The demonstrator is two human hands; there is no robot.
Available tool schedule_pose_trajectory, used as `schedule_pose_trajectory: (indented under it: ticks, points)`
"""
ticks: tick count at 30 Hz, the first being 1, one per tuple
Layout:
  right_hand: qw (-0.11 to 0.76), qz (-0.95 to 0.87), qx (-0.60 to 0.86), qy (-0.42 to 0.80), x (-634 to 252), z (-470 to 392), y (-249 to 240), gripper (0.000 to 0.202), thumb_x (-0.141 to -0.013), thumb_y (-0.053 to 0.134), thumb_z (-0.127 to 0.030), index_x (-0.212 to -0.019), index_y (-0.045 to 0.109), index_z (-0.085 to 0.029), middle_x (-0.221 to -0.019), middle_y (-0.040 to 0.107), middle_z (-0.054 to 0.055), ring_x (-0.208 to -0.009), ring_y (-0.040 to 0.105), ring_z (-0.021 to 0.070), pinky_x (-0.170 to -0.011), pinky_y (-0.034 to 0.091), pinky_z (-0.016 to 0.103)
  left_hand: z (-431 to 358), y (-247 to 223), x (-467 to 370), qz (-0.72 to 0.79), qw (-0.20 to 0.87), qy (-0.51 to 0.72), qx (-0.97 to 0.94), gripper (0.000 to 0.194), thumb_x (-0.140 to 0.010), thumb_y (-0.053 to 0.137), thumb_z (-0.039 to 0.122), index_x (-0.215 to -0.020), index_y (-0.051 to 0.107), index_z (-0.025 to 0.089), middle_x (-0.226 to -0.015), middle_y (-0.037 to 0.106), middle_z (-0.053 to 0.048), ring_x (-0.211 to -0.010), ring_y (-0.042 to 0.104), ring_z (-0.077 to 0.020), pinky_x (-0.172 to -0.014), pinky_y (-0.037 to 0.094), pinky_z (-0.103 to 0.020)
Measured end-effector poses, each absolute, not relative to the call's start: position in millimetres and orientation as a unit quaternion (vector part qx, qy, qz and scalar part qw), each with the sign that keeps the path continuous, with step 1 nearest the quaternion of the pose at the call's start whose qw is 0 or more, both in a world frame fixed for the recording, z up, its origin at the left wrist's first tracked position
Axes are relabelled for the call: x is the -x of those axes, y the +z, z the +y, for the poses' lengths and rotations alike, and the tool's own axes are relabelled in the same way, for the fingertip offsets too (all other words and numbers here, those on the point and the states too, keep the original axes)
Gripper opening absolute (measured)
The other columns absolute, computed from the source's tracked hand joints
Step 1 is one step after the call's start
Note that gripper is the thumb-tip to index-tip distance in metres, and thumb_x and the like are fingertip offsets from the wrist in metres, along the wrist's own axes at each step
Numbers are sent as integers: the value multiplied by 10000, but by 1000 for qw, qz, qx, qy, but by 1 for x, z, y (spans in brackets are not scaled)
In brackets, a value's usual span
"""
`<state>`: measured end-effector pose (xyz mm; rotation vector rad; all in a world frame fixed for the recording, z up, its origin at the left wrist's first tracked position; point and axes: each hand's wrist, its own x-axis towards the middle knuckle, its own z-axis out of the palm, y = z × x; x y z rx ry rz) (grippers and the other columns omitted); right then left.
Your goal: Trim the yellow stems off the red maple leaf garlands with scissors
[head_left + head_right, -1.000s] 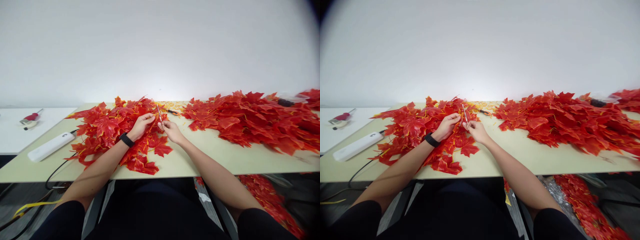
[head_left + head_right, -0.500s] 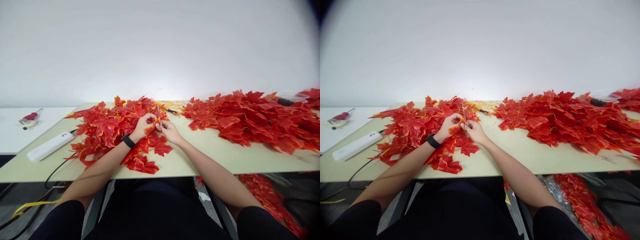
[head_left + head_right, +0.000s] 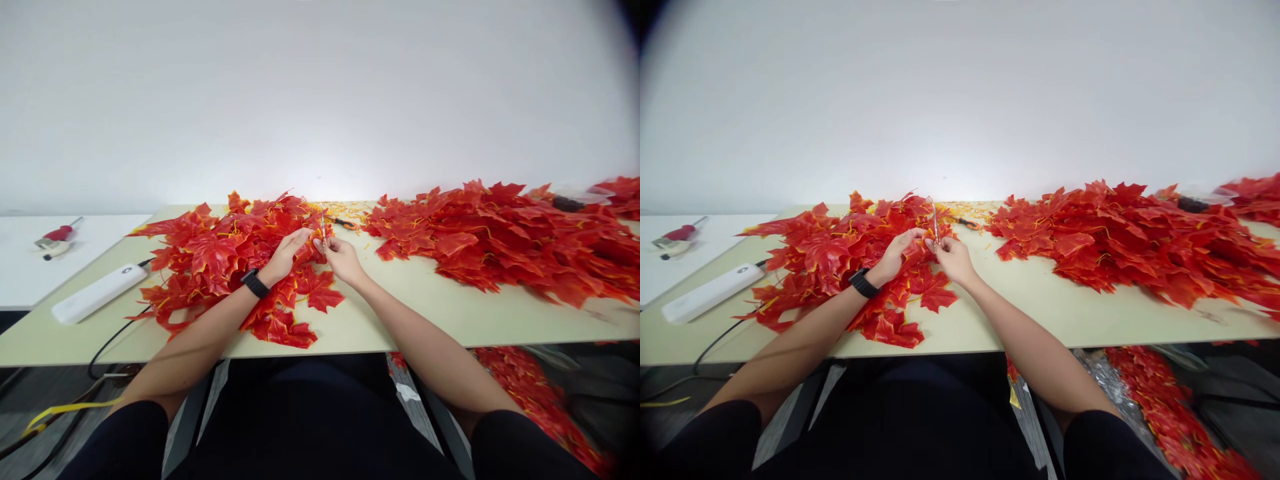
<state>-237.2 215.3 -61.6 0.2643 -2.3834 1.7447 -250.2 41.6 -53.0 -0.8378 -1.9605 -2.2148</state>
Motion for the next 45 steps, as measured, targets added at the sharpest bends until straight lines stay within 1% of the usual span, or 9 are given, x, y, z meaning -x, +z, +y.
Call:
schedule_pose_trajectory:
  ticks: [2, 4, 7, 9, 12, 16, 22, 38, 45]
  points:
    - [95, -808, -77, 576, 239, 216, -63, 632, -767, 637, -787, -656, 429, -201, -632, 435, -21, -639, 366, 118, -606, 291, 287, 42, -51, 248, -645, 11, -706, 294, 587, -802, 741, 720, -1032, 745, 180, -1062, 753, -79, -1016, 691, -218, -982, 525, -333]
    - [97, -813, -72, 570, 241, 217, -64, 621, -759, 637, -782, -659, 443, -200, -644, 462, -16, -651, 385, 124, -614, 309, 285, 43, -50, 245, -661, 7, -694, 286, 525, -757, 841, 613, -1021, 734, 173, -1034, 755, -72, -963, 693, -204, -956, 532, -333]
    - [92, -815, -78, 567, 241, 216, -64, 623, -745, 642, -781, -649, 426, -204, -644, 459, -15, -654, 381, 125, -612, 311, 282, 47, -52, 245, -678, 38, -692, 247, 398, -787, 843, 514, -927, 742, 155, -937, 759, -65, -900, 694, -194, -942, 534, -344]
    - [85, -815, -78, 568, 238, 217, -62, 631, -750, 635, -791, -654, 423, -204, -645, 449, -16, -654, 373, 124, -610, 308, 281, 47, -54, 248, -676, 59, -700, 223, 354, -829, 798, 503, -884, 758, 156, -909, 764, -67, -902, 696, -200, -960, 530, -357]
    - [86, -819, -84, 561, 235, 219, -59, 636, -783, 611, -804, -675, 441, -200, -660, 461, -13, -661, 383, 127, -617, 323, 281, 45, -57, 253, -675, 108, -708, 178, 322, -814, 804, 487, -877, 776, 173, -943, 776, -65, -937, 690, -206, -975, 523, -358]
    - [113, -846, -122, 506, 232, 226, -54, 628, -834, 585, -788, -677, 435, -199, -641, 466, -15, -638, 386, 124, -620, 326, 284, 43, -60, 258, -672, 167, -707, 142, 316, -805, 810, 481, -909, 781, 184, -991, 777, -64, -977, 684, -210, -993, 518, -356]
    - [89, -883, -148, 437, 230, 230, -52, 630, -850, 600, -790, -678, 468, -198, -629, 507, -2, -613, 403, 130, -598, 306, 288, 41, -61, 262, -679, 215, -689, 132, 285, -863, 750, 468, -875, 746, 183, -906, 737, -42, -880, 639, -176, -912, 516, -319]
    - [54, -902, -163, 396, 232, 231, -55, 675, -864, 558, -827, -651, 484, -191, -596, 499, 0, -593, 393, 128, -590, 274, 298, 39, -59, 262, -699, 225, -658, 168, 310, -886, 725, 484, -922, 750, 177, -944, 744, -51, -886, 643, -180, -908, 511, -323]
    - [52, -897, -174, 404, 232, 231, -55, 652, -870, 580, -799, -658, 494, -189, -595, 484, -11, -591, 397, 126, -587, 279, 301, 40, -58, 260, -700, 214, -657, 182, 286, -886, 723, 465, -896, 742, 180, -959, 753, -50, -930, 659, -192, -957, 512, -337]
